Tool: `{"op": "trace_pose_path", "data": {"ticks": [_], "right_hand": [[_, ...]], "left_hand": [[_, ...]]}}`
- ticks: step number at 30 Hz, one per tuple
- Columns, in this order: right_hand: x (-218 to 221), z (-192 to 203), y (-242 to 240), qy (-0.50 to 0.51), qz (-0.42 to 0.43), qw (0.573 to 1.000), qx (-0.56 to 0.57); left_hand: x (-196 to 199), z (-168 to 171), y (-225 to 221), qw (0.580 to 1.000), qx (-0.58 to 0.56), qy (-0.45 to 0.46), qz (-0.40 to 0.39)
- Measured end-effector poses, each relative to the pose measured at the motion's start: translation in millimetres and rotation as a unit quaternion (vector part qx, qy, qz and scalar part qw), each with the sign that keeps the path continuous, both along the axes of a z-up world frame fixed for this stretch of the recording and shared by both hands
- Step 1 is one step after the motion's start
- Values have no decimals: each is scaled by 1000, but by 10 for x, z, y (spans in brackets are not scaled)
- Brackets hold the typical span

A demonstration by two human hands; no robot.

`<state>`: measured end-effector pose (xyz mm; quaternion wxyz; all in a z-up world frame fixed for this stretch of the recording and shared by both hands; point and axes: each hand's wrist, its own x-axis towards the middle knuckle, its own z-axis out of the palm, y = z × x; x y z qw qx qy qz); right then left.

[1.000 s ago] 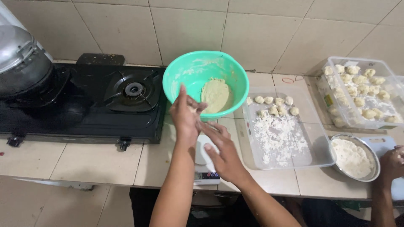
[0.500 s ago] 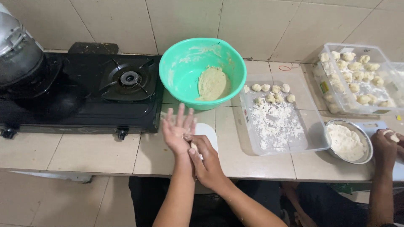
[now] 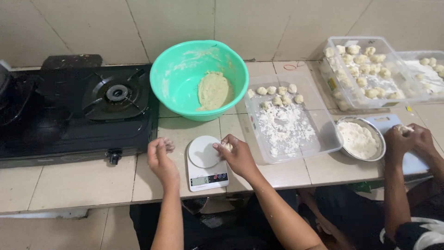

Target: Weighing small portions of dough on a digital scale and rolling them into uniform balls.

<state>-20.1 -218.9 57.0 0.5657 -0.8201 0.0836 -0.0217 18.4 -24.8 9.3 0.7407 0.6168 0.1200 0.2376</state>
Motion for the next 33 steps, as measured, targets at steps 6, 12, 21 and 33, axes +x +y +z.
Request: {"op": "trace_pose_path", "data": {"ticks": [6, 12, 21, 33], "right_hand": [[-69, 363, 85, -6, 35, 992, 123], [149, -82, -14, -1, 82, 988, -130], [16, 156, 195, -43, 190, 970, -146], [140, -115, 21, -162, -9, 986, 43]], "left_hand": [[-83, -457, 130, 993, 115, -12, -10], [-134, -421, 72, 966, 249, -70, -2], [-131, -324, 98, 953, 295, -68, -3], [-153, -345, 113, 962, 268, -48, 5]]}}
